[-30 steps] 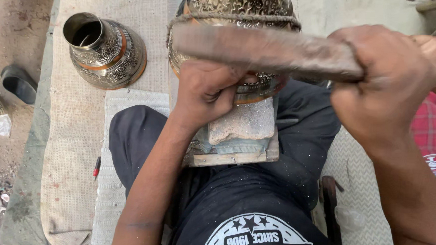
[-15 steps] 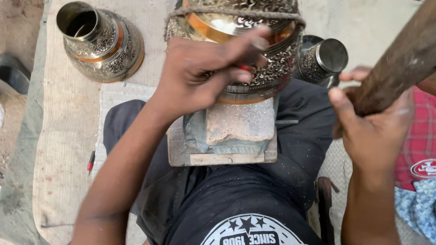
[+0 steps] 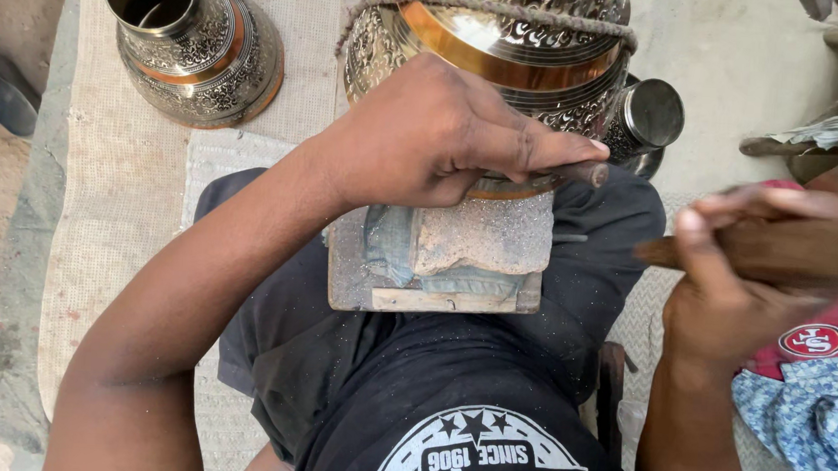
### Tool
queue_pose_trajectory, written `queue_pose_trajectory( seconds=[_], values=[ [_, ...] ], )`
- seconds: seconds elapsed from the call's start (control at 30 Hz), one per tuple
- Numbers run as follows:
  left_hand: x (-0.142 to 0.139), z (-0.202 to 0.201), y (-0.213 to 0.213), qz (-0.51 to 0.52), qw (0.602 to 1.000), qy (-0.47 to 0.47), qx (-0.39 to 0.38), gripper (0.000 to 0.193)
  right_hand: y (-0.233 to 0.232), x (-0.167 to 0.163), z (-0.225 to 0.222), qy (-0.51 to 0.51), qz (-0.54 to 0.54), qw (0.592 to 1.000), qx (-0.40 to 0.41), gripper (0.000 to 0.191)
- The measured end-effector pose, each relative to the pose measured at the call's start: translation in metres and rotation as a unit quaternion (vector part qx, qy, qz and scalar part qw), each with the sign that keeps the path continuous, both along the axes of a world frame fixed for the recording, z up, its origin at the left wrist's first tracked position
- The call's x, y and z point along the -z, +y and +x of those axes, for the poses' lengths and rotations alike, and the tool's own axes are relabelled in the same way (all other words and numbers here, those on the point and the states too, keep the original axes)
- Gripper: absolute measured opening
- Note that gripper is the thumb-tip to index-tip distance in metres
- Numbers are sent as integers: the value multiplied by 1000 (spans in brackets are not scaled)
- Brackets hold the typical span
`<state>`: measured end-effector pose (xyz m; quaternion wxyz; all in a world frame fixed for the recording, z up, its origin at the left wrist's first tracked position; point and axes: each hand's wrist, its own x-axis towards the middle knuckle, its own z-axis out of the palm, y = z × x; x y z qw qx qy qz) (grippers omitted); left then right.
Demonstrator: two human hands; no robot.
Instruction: The person uses a metal chisel and wooden mallet to engrave decorative patterns onto a brass vessel. They hold the chisel against the surface and strike it repeatedly with the mallet, rotating the vessel to work on different sections.
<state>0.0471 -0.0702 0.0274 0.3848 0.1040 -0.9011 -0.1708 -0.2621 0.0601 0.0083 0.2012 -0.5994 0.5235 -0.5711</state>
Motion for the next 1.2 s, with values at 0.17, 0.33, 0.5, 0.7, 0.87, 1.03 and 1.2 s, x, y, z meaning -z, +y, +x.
queue_pose_trajectory(
  seconds=[0.17, 0.33, 0.5, 0.7, 0.87, 1.03, 1.2],
  values=[
    [7, -1, 1, -14, 999, 29, -12, 50, -8, -16, 5, 141, -16, 990, -16, 45],
    [11, -3, 2, -42, 998, 38, -39, 51, -15, -29, 21, 213, -22, 977, -5, 32],
    [14, -2, 1, -38, 998, 31, -42, 62, -19, -39, 35, 245, -67, 967, -11, 24],
    [17, 0, 2, -13, 996, 87, 22, 53, -11, -34, 44, 199, 22, 979, 40, 20],
    [18, -1, 2, -33, 994, 101, 13, 49, -12, -27, 44, 40, 22, 999, 18, 28],
    [16, 0, -1, -30, 995, 91, 30, 49, -10, -24, 37, 35, 49, 998, -7, 34],
    [14, 0, -1, -41, 993, 100, 43, 27, -10, -13, 31, 10, 54, 998, -16, 40]
  ],
)
